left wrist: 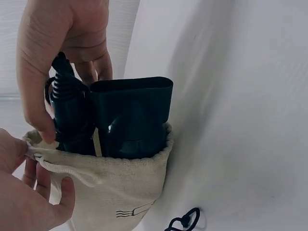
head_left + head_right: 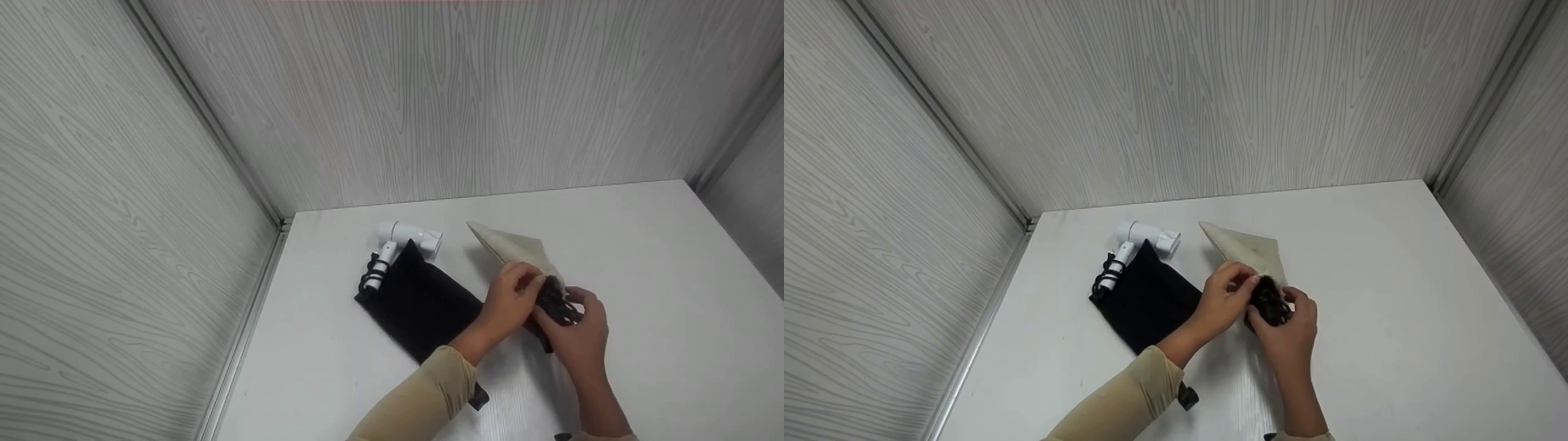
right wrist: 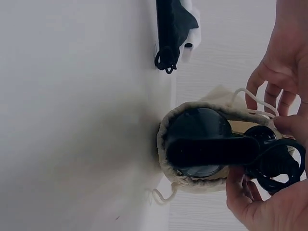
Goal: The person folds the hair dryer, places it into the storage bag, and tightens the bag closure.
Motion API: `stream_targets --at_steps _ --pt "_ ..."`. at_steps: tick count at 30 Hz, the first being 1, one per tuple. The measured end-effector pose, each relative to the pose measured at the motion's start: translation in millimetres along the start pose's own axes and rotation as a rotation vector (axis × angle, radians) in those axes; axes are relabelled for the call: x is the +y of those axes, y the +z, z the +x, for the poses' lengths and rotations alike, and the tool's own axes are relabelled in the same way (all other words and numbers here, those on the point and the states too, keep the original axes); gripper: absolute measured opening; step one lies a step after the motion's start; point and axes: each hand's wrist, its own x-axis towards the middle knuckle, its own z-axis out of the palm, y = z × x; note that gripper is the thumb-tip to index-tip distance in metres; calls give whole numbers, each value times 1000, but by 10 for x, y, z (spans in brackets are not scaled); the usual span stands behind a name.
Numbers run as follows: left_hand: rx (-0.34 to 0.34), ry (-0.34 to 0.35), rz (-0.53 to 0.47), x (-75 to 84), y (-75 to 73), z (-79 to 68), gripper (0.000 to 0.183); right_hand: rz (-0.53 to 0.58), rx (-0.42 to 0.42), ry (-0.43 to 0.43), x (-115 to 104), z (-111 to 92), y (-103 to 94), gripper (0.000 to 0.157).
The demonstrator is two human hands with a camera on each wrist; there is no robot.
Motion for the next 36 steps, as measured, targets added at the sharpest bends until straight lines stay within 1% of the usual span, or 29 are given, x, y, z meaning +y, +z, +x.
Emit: stream_targets --at_steps 3,6,8,11,14,16,21,26,29,32,36 --pt "2 3 -17 13 -14 6 13 29 26 -42 -7 -19 18 63" --pt "4 5 -26 21 -24 19 14 70 26 -104 -6 -28 35 62" --pt "17 5 -30 17 -38 26 14 94 4 -138 1 -41 45 66" --pt "54 7 -22 5 -70 45 13 134 -56 -176 14 -49 45 73" --pt "89 7 -14 -10 -113 55 12 169 -107 -198 22 -45 35 79" --pt "101 3 -16 -10 -142 55 11 188 -118 -210 14 -40 30 80" --pt "102 2 -23 29 -206 40 10 217 -86 -232 -44 -21 26 81" --pt "107 34 -16 70 -242 33 11 239 -59 -281 -82 3 39 80" --pt "108 38 -26 78 -254 30 11 248 -32 -292 -99 14 51 78" --pt "105 31 -34 91 -260 27 11 232 9 -284 -112 26 63 74" --pt "91 17 -30 139 -271 16 11 176 56 -282 -124 43 72 65"
